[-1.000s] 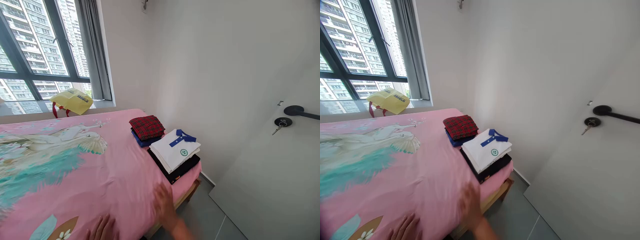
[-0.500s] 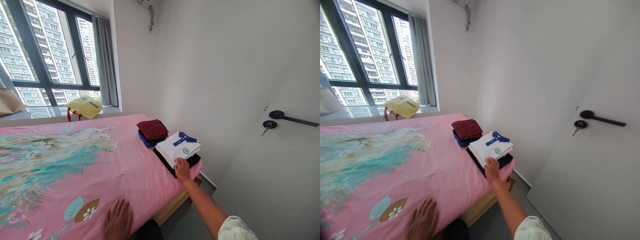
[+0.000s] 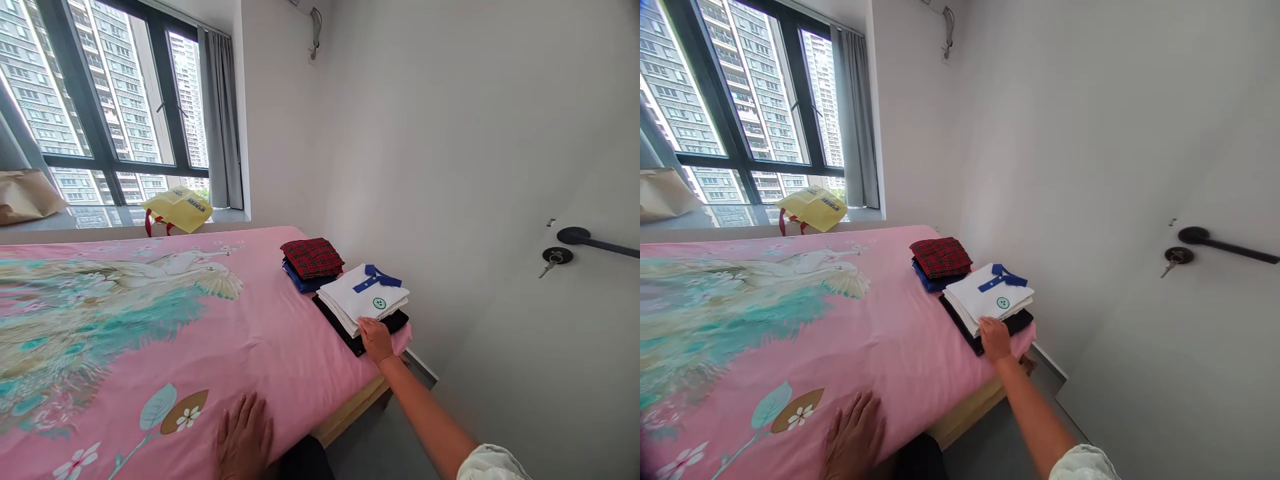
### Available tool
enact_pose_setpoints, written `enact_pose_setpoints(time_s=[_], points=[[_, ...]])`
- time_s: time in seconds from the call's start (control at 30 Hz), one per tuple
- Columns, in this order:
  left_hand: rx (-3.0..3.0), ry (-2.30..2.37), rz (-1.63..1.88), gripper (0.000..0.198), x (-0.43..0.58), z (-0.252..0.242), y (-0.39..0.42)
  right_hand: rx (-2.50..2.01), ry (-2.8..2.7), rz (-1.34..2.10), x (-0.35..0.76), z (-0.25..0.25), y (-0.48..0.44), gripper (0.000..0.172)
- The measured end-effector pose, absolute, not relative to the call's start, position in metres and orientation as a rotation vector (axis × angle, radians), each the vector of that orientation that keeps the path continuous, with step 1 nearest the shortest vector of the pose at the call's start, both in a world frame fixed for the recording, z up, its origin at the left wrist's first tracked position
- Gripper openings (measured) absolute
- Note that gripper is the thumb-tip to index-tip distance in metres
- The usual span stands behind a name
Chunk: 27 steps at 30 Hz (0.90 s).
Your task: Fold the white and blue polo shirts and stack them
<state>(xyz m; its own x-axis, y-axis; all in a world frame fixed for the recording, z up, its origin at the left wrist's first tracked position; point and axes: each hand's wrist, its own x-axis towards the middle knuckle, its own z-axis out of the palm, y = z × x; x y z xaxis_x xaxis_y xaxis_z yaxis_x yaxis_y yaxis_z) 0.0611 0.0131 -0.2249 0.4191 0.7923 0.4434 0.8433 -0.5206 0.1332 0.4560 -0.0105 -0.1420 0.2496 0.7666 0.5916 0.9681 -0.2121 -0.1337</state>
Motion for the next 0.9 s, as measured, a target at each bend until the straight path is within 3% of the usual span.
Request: enact_pose_setpoints(time_s=[0.2, 0.33, 0.53, 0.67, 0.9], points=[[-2.539, -1.460, -0.733, 0.038, 0.061, -0.221, 0.012, -2.047, -1.590, -0.537, 0.425, -0.139, -0.017, 0.032], [-2.579, -1.463, -0.736, 0.038, 0.061, -0.220, 0.010, -1.934, -1.824, -0.352, 0.351, -0.177, -0.039, 0.037], [-2.679, -1.520, -0.700, 0.040, 0.059, -0.204, 0.000, -1.933, -1.676, -0.277, 0.223, -0.269, -0.086, 0.071], [-2.795, -1.621, -0.682, 0.045, 0.047, -0.195, -0.029, -1.827, -1.731, -0.207, 0.180, -0.286, -0.123, 0.094], [-3.029, -1.560, -0.754, 0.063, -0.003, -0.209, -0.106, -1.748, -1.949, -0.128, 0.177, -0.284, -0.148, 0.085]])
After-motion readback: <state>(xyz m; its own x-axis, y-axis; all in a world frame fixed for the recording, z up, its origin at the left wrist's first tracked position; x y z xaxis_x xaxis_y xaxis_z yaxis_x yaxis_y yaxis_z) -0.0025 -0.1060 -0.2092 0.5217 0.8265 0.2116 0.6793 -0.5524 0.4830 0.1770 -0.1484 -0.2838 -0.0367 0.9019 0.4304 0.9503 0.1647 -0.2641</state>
